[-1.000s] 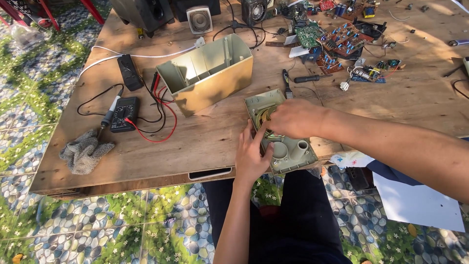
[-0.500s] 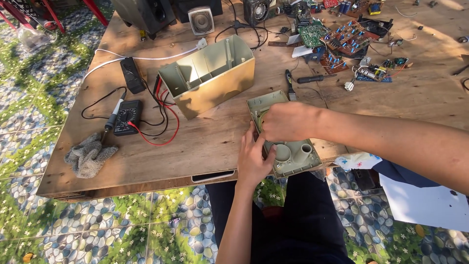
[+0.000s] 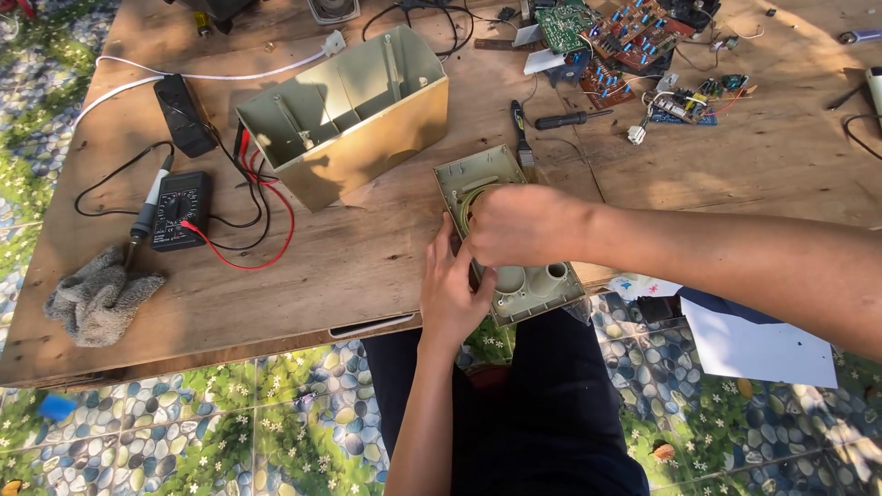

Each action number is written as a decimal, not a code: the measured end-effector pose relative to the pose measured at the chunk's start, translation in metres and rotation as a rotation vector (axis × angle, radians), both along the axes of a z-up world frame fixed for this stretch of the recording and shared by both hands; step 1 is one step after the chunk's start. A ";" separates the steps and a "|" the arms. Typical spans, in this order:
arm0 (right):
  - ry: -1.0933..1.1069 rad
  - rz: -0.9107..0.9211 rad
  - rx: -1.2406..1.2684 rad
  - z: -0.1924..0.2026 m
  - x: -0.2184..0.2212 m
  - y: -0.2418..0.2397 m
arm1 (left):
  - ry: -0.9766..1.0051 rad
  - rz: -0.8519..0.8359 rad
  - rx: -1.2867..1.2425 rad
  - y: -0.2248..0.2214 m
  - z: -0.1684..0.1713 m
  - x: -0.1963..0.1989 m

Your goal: Securing a speaker driver into a plastic housing using a manual screwdriver and screws on a repair bench.

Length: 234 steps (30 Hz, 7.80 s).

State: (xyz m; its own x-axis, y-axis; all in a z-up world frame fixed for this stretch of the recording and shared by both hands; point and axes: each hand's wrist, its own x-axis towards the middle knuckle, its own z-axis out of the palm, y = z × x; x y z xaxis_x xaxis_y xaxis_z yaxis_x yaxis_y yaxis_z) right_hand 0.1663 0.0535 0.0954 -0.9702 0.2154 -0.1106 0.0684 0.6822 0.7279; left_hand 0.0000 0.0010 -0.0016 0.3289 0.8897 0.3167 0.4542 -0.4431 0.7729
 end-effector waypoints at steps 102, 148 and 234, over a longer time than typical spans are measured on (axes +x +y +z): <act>0.079 -0.841 -0.594 -0.001 -0.043 0.013 | -0.008 0.026 0.118 0.010 -0.027 0.003; 0.079 -0.062 -0.189 0.024 0.024 -0.002 | -0.206 0.246 0.196 0.005 -0.013 0.014; -0.144 -0.507 -0.324 0.038 -0.002 0.008 | 0.053 0.366 0.050 0.017 -0.026 0.025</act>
State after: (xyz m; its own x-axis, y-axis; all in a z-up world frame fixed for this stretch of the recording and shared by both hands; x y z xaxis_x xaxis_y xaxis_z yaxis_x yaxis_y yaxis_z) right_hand 0.1643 0.0614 0.1336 -0.7266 0.5791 -0.3697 0.3585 0.7786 0.5150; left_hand 0.0246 0.0184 -0.0274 0.0089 0.9354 0.3536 0.6287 -0.2802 0.7254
